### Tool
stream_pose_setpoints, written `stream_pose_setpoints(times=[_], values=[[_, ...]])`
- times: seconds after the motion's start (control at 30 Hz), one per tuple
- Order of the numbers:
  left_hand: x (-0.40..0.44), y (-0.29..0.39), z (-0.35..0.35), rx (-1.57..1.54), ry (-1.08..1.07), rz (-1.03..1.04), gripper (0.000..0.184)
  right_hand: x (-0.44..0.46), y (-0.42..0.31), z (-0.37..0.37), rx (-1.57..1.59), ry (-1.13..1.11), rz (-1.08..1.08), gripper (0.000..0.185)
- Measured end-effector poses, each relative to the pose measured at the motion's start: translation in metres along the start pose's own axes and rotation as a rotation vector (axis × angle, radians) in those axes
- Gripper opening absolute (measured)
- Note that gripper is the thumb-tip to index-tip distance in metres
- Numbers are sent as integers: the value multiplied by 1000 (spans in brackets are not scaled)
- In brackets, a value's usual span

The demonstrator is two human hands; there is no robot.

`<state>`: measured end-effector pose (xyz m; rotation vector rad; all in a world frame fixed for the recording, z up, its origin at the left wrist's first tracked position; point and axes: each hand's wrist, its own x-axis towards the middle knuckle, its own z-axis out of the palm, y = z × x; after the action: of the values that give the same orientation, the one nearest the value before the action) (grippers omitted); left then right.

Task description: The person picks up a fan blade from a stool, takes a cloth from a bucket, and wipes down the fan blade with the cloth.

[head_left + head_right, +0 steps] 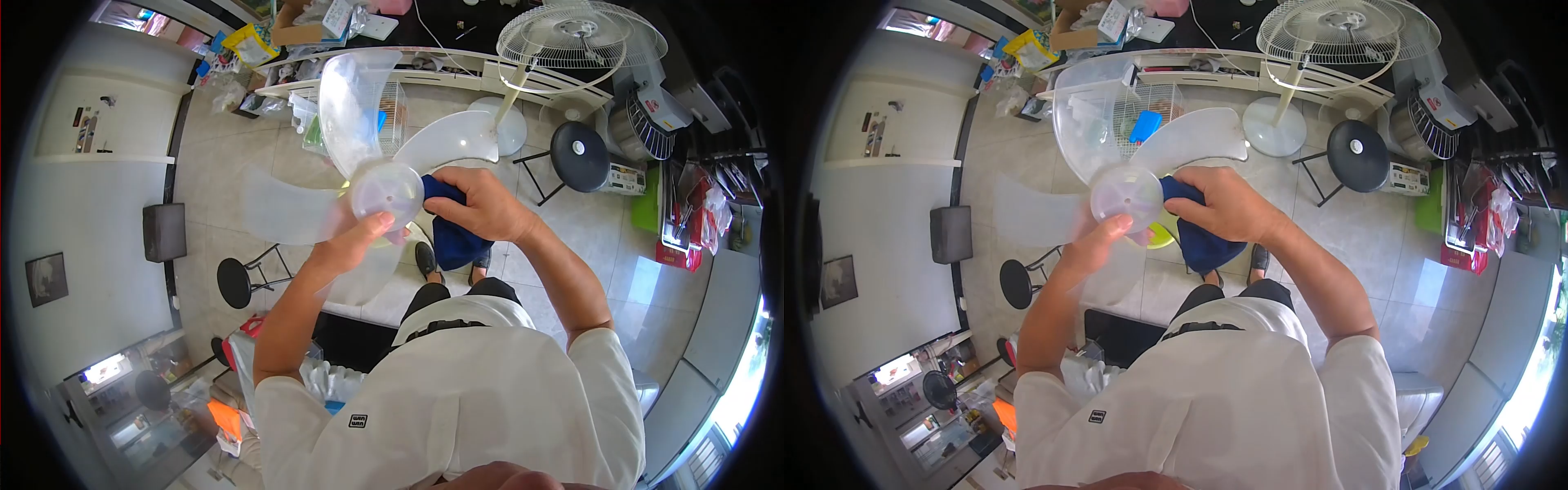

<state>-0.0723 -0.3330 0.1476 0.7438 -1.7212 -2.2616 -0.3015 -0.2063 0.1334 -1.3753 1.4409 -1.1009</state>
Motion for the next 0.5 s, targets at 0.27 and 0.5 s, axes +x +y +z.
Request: stream_pose_setpoints(times=[0.27,0.5], values=[[0,14,-14,-18,149,30,47,-16,2,-12,-112,37,96,27],[-4,29,-79,-127,499,280,51,-45,40,-8,-123,52,218,27]])
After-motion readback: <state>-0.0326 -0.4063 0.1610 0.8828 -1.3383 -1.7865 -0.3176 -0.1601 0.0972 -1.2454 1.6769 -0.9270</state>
